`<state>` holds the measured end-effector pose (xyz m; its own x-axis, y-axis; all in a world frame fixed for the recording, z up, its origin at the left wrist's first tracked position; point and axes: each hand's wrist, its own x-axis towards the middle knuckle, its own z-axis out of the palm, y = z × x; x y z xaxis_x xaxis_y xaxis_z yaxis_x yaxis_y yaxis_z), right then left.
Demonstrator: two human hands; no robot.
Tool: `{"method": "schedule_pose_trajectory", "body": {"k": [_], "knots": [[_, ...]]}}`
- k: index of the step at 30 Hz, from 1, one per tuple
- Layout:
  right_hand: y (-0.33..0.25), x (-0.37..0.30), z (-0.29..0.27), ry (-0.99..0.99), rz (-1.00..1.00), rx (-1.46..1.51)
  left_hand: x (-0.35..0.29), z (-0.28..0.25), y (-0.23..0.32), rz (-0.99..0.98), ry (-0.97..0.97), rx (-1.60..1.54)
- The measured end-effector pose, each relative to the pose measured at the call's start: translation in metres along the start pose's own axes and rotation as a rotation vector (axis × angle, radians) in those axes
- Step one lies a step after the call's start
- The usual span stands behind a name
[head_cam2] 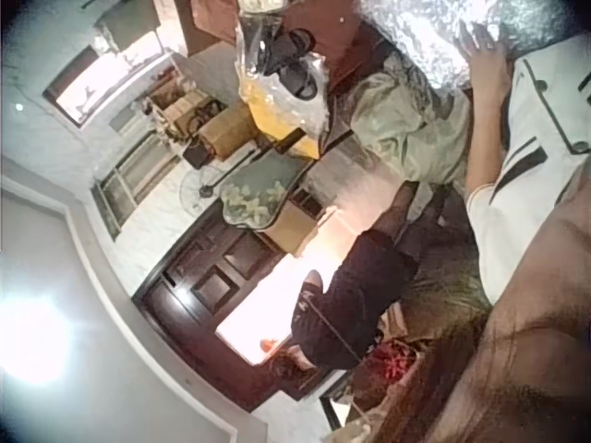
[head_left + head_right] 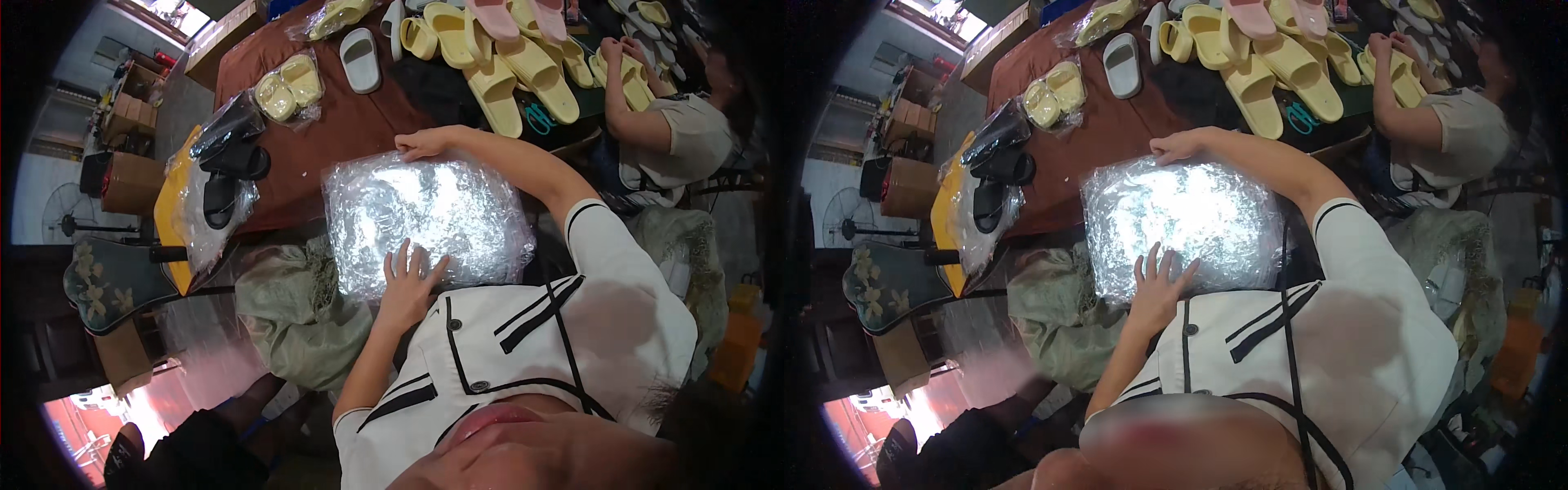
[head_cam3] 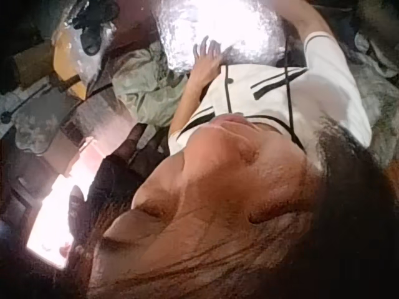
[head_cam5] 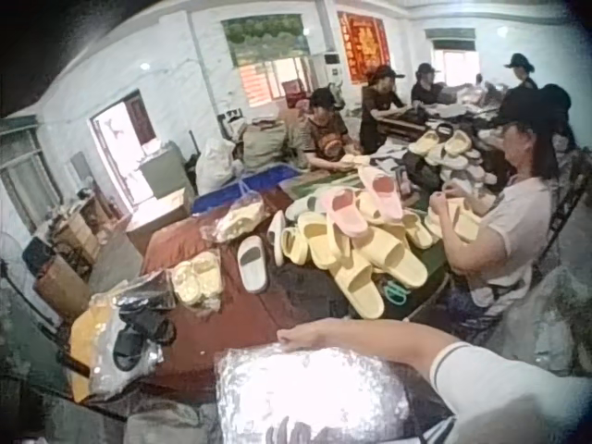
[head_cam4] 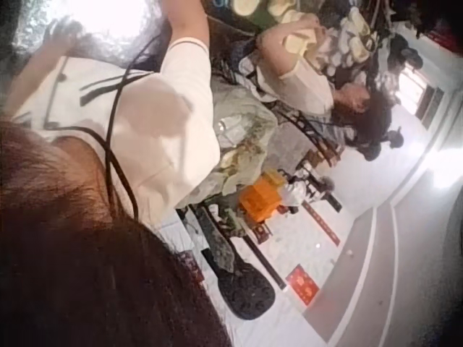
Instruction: The person trims slippers using scissors, packs pairs of slippers into plastic bags by hand, and sets them aside.
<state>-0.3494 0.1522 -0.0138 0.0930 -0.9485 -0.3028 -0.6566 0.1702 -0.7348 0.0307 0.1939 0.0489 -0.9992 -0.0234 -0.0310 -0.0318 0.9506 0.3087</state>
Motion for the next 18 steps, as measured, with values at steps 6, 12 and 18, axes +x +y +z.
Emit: {"method": "schedule_pose_trajectory", "body": {"k": [6,12,18], "knots": [[0.011,-0.001,0.009,0.023,-0.096,0.139,-0.015,0.006,-0.003,-0.013,-0.002,0.031],[0.001,0.000,0.012,0.039,-0.087,0.158,-0.005,0.044,-0.014,-0.060,0.267,0.206],[-0.016,-0.009,0.004,0.080,-0.176,0.236,-0.004,0.052,-0.010,-0.036,0.310,0.131]]}}
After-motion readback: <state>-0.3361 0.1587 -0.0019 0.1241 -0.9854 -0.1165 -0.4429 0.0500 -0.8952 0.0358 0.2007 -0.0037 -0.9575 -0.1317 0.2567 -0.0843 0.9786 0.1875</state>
